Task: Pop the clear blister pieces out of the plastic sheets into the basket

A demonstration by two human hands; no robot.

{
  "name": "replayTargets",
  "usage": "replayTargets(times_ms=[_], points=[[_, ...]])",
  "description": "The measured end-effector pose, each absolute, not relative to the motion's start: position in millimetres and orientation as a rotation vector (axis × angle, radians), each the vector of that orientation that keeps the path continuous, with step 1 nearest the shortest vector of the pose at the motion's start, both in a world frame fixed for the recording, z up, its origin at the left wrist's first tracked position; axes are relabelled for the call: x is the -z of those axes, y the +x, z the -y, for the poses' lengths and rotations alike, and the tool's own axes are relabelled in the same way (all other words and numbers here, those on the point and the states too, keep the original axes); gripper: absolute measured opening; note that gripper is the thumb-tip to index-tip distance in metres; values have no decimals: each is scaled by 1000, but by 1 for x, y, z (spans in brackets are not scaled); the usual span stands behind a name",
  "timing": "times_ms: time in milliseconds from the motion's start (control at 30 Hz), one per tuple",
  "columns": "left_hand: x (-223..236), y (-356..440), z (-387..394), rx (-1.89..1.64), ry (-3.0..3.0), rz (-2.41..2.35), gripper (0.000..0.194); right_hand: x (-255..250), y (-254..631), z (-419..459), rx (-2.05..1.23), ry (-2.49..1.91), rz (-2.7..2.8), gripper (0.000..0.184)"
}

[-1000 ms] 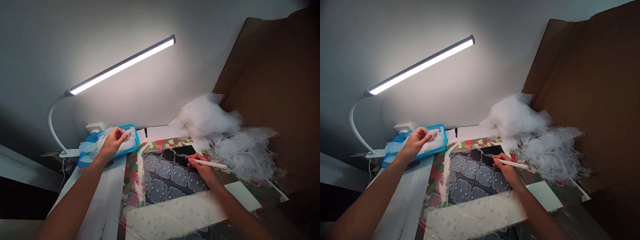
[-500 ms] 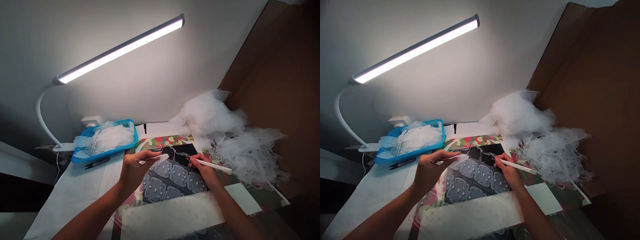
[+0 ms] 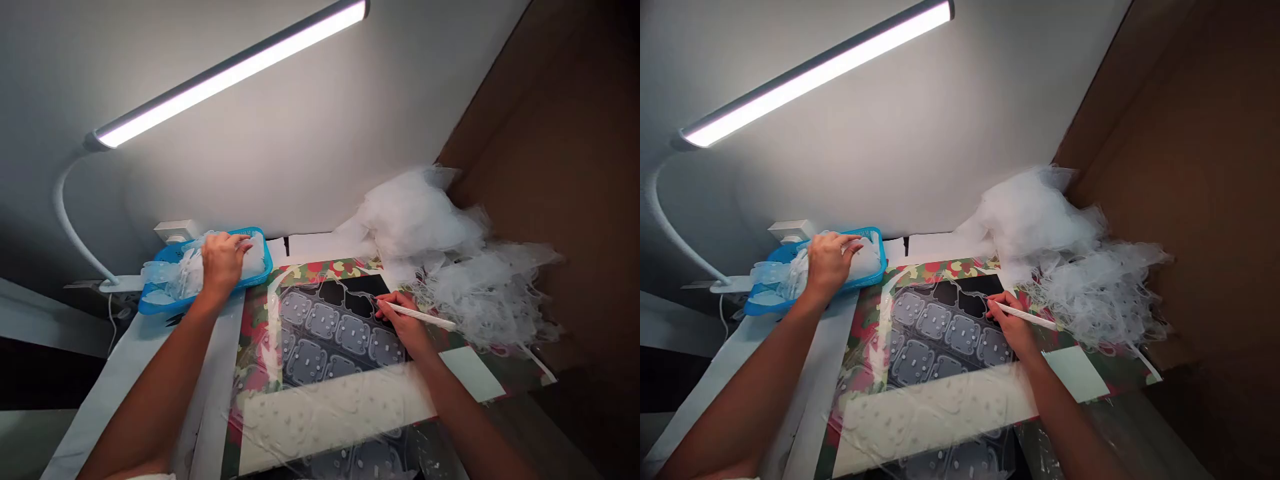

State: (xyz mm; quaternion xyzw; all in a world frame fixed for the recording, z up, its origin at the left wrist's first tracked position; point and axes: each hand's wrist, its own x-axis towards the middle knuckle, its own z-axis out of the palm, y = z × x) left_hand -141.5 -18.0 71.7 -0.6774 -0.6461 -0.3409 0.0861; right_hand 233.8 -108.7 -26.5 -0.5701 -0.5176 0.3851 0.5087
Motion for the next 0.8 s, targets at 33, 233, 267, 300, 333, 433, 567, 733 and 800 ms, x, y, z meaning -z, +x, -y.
replayTargets(times_ms=[33,233,267,300,333,433,567,733,800], points=[[-71,-147,10,973,-1959,1919,36,25,237,109,-935,-1381,1237,38],[-28,-90,42,791,-2498,1483,38,15,253,107,-1248,-1368,1108,36],[-15,-75,53,658,-2743,1314,38,16,253,106,-1307,-1346,1090,35],[-3,-63,61,532,-2898,1203,41,16,252,103,-1356,-1323,1077,35],[9,-54,67,436,-2982,1151,44,18,251,100,-1386,-1301,1067,35],[31,-48,64,309,-3021,1167,55,25,249,82,-1296,-1267,1078,37],[33,-62,31,280,-2936,1266,61,28,257,48,-1037,-1281,1116,42],[22,-49,27,367,-2765,1240,49,14,276,41,-931,-1290,1189,38],[21,-29,50,422,-2761,1166,39,8,281,57,-874,-1289,1349,30]])
